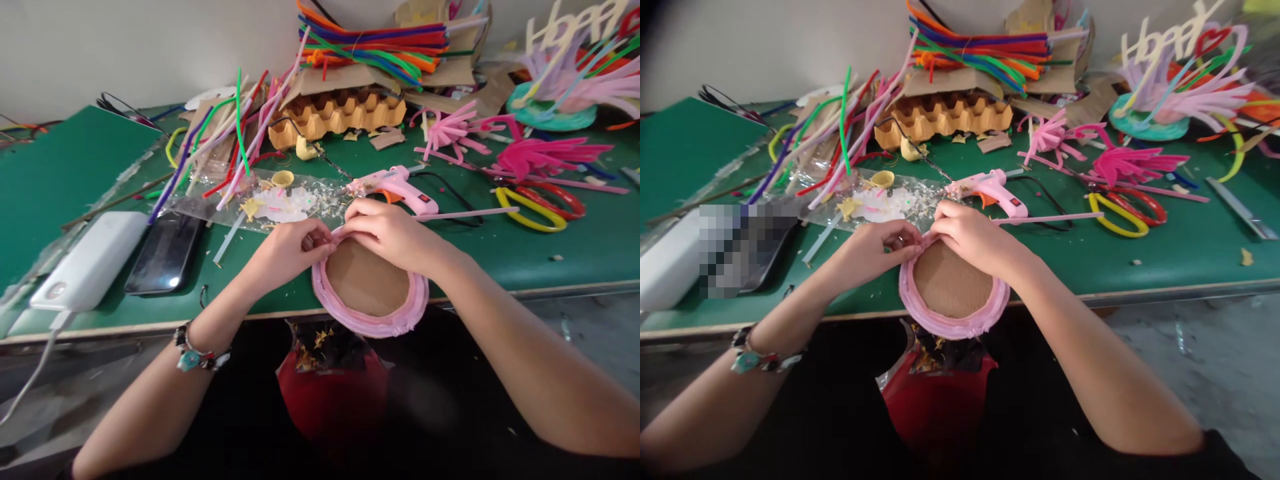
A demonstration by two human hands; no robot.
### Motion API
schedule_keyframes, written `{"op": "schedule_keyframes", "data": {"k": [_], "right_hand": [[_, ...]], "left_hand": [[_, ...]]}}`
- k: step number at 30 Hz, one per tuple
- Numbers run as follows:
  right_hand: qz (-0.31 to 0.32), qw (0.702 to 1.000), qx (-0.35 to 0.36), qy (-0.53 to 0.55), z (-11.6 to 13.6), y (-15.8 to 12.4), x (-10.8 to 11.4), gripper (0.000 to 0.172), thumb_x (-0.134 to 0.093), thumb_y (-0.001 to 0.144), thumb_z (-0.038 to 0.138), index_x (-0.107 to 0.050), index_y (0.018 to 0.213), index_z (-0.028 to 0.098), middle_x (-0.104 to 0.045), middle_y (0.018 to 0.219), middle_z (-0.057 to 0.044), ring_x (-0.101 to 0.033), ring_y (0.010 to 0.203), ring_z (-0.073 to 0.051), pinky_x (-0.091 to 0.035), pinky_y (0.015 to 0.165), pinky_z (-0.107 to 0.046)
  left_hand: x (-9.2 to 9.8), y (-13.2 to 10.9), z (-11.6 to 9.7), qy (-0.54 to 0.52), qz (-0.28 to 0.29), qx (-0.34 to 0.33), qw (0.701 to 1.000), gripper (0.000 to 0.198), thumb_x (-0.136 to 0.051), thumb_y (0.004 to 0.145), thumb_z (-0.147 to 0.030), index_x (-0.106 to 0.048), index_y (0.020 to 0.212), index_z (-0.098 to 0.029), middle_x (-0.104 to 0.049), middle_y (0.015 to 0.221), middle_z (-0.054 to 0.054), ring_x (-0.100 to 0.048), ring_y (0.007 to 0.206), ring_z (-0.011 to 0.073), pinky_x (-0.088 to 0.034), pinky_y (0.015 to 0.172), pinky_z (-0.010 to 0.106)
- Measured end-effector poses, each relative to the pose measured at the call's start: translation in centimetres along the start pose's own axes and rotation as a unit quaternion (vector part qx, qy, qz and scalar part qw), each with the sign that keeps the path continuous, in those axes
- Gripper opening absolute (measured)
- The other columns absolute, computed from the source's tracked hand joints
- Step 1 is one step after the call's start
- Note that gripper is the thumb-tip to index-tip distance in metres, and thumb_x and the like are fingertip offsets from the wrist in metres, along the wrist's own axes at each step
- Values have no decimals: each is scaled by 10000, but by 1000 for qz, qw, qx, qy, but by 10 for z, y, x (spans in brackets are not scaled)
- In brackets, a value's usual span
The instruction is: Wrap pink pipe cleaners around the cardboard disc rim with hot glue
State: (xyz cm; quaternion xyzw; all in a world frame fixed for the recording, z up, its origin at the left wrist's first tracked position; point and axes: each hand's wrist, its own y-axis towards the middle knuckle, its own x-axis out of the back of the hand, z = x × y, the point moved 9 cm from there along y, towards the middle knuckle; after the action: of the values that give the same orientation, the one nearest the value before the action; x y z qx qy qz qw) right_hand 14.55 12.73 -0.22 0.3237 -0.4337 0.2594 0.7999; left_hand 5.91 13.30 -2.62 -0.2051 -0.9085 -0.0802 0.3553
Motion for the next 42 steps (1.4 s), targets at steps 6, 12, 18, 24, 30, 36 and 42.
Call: {"op": "schedule_keyframes", "data": {"k": [6, 12, 18, 24, 30, 36, 42], "right_hand": [[7, 1000, -6, 5, 0, 2, -2, 228, -419, 827, 91, -639, 801, 145, -534, 866, -58, -496, 807, -146, -385, 736, -299], [15, 1000, -14, 9, -2, 1, -3, 223, -414, 831, 100, -632, 823, 146, -530, 882, -58, -494, 821, -144, -378, 748, -294], [-12, 998, -42, -53, -8, -6, 8, 171, -470, 819, 170, -641, 825, 177, -551, 861, -47, -495, 809, -157, -373, 708, -294], [-15, 999, 7, -49, -6, -12, 5, 207, -445, 837, 168, -648, 801, 162, -545, 825, -54, -502, 768, -145, -383, 703, -287], [-2, 999, -6, -54, -9, -12, 0, 252, -409, 854, 177, -657, 828, 145, -537, 827, -65, -505, 741, -143, -391, 673, -286], [47, 995, -36, -76, -10, -12, -4, 280, -387, 849, 162, -665, 843, 141, -543, 856, -79, -506, 745, -149, -394, 662, -289], [69, 993, -54, -75, -8, -14, -6, 265, -395, 836, 125, -657, 869, 142, -553, 885, -76, -523, 786, -155, -401, 697, -299]], "left_hand": [[-5, 8, 5, 1, 27, 16, 999, 50, -577, 706, -197, -589, 732, -156, -529, 566, -50, -453, 494, 55, -340, 473, 168], [-8, 11, 8, -24, 37, 21, 999, 8, -563, 680, -157, -569, 685, -154, -516, 547, -50, -465, 491, 60, -359, 486, 181], [-7, 13, 8, -8, 28, 29, 999, 9, -556, 664, -152, -563, 661, -157, -531, 515, -47, -477, 458, 68, -374, 485, 204], [-8, 17, 13, -15, 35, 39, 999, 17, -555, 640, -155, -555, 632, -170, -533, 479, -52, -513, 455, 78, -383, 467, 197], [-9, 18, 12, -11, 41, 41, 998, 21, -554, 642, -162, -549, 622, -170, -531, 468, -54, -515, 457, 77, -377, 461, 186], [-7, 16, 9, 16, 23, 42, 999, 27, -558, 657, -171, -545, 633, -168, -523, 482, -53, -498, 472, 75, -353, 461, 180], [-5, 12, 5, 34, 23, 21, 999, 30, -555, 705, -190, -560, 689, -164, -534, 527, -49, -489, 481, 69, -362, 481, 182]]}}
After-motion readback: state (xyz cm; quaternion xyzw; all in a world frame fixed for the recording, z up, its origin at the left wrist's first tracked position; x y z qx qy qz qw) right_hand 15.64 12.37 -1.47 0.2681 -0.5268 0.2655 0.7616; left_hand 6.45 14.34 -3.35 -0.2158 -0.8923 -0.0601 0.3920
